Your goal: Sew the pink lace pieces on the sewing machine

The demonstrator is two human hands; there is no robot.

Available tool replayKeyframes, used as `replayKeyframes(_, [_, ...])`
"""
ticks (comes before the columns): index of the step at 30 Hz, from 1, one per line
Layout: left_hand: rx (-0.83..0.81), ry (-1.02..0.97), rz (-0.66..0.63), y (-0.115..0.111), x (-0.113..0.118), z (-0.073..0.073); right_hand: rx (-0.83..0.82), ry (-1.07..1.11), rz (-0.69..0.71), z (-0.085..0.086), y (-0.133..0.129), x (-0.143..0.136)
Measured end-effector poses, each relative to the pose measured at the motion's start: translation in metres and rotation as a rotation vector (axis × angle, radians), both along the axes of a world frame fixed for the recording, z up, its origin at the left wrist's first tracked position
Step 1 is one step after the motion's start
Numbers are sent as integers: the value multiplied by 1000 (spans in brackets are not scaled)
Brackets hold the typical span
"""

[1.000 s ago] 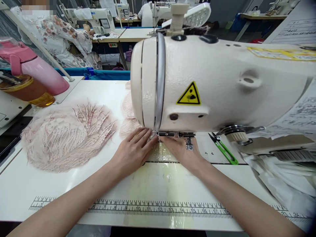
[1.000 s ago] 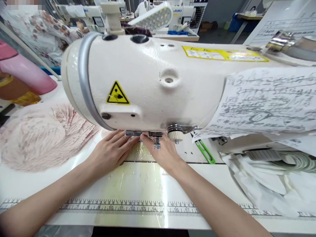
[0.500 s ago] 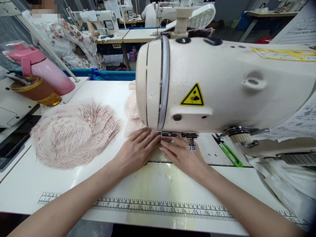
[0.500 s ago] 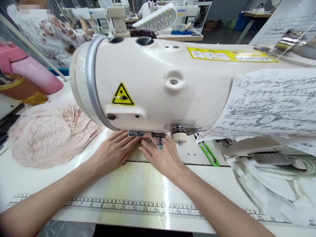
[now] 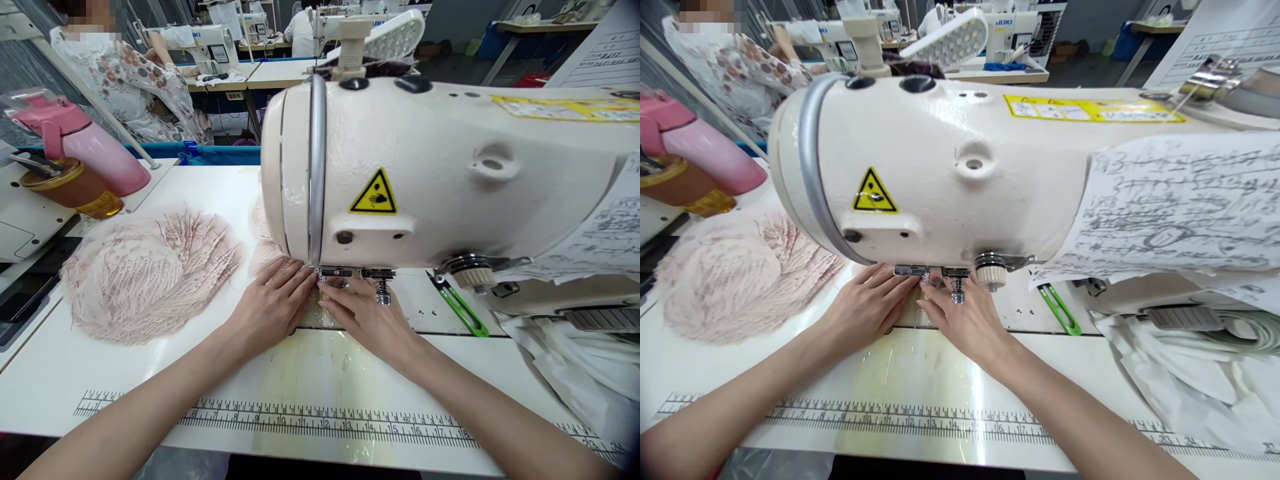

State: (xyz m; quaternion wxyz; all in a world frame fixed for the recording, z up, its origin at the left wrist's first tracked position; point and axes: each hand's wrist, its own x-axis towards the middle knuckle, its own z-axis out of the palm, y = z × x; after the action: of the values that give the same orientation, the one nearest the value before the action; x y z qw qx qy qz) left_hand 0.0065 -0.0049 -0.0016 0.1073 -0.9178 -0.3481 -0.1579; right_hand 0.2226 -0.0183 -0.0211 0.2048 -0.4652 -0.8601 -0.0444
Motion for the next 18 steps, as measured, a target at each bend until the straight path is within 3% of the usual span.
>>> replayKeyframes(18, [-6, 80, 54, 0, 1, 1, 32, -48, -66, -4, 1, -2])
